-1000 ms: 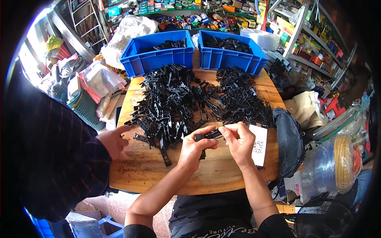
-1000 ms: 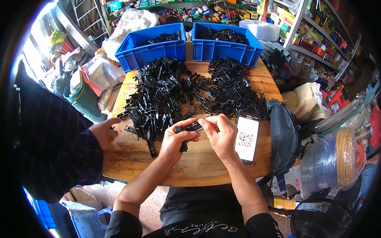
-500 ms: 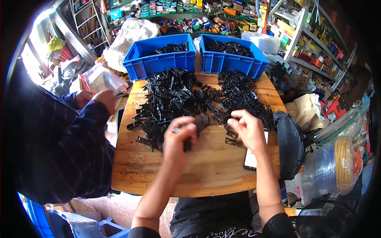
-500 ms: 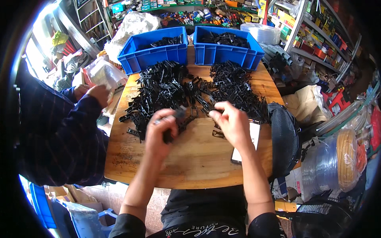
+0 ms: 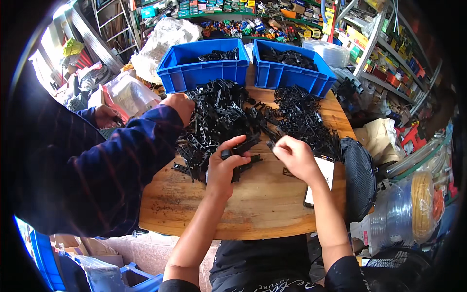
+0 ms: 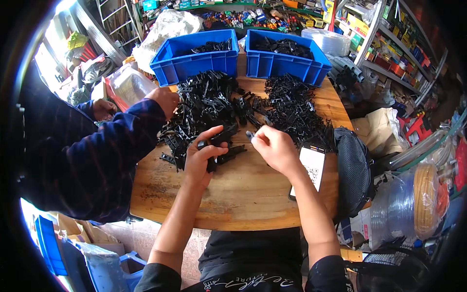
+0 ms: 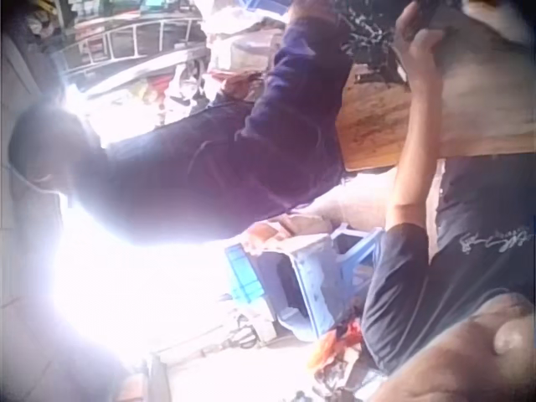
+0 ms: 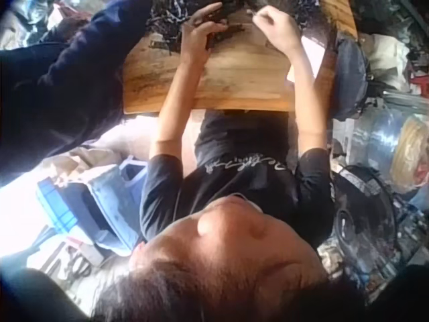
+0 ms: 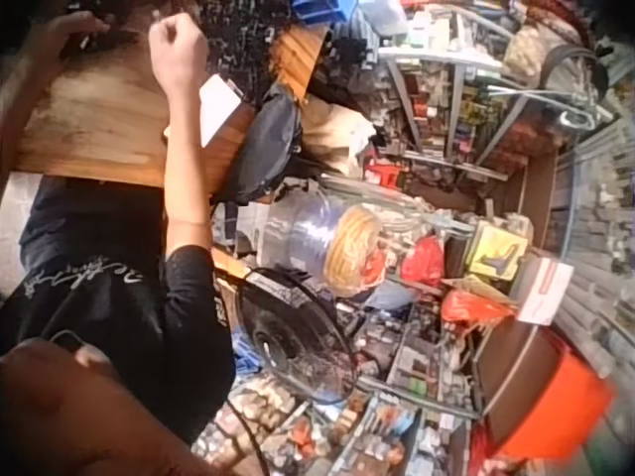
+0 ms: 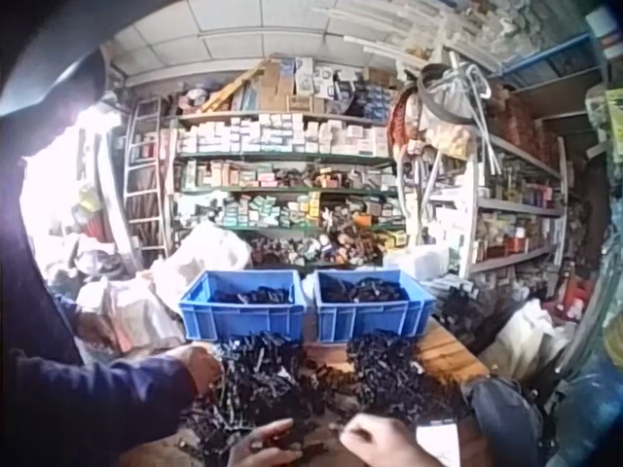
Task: Assembling small black plastic parts by hand at a workbench.
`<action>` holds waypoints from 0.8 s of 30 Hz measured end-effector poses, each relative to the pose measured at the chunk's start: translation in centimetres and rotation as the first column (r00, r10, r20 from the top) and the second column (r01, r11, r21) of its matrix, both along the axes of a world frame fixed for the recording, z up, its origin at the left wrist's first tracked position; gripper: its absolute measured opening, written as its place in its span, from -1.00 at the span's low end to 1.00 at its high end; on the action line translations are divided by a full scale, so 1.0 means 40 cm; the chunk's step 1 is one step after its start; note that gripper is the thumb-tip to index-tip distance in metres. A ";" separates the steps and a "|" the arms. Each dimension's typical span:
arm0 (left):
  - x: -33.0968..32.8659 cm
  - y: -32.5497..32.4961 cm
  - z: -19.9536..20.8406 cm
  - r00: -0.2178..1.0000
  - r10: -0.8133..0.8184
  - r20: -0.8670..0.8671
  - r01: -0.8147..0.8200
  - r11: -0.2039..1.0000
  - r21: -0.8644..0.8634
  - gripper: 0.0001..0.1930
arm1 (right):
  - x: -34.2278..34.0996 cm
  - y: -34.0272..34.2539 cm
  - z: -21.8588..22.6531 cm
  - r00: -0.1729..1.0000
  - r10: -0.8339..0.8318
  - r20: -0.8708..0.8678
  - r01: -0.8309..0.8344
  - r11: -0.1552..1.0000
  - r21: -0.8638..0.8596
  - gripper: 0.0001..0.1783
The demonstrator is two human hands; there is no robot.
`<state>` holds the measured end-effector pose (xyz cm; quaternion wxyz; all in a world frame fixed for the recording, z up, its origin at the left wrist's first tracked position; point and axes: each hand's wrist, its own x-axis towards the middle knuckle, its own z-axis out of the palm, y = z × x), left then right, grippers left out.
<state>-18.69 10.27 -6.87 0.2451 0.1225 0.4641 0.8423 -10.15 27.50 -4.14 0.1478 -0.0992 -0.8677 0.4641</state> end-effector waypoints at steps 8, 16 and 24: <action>0.054 0.020 0.016 0.928 -0.270 -0.256 0.218 0.952 -0.216 -0.52 | 0.116 -0.027 -0.018 0.990 0.127 -0.055 -0.131 0.724 -0.677 -0.73; 0.080 0.030 0.019 0.881 -0.345 -0.324 0.254 0.923 -0.291 -0.52 | 0.136 -0.008 -0.029 0.994 0.103 -0.031 -0.095 0.709 -0.699 -0.73; 0.085 0.030 0.019 0.898 -0.302 -0.320 0.218 0.937 -0.274 -0.58 | 0.137 -0.027 -0.029 0.996 0.012 -0.086 -0.069 0.714 -0.696 -0.76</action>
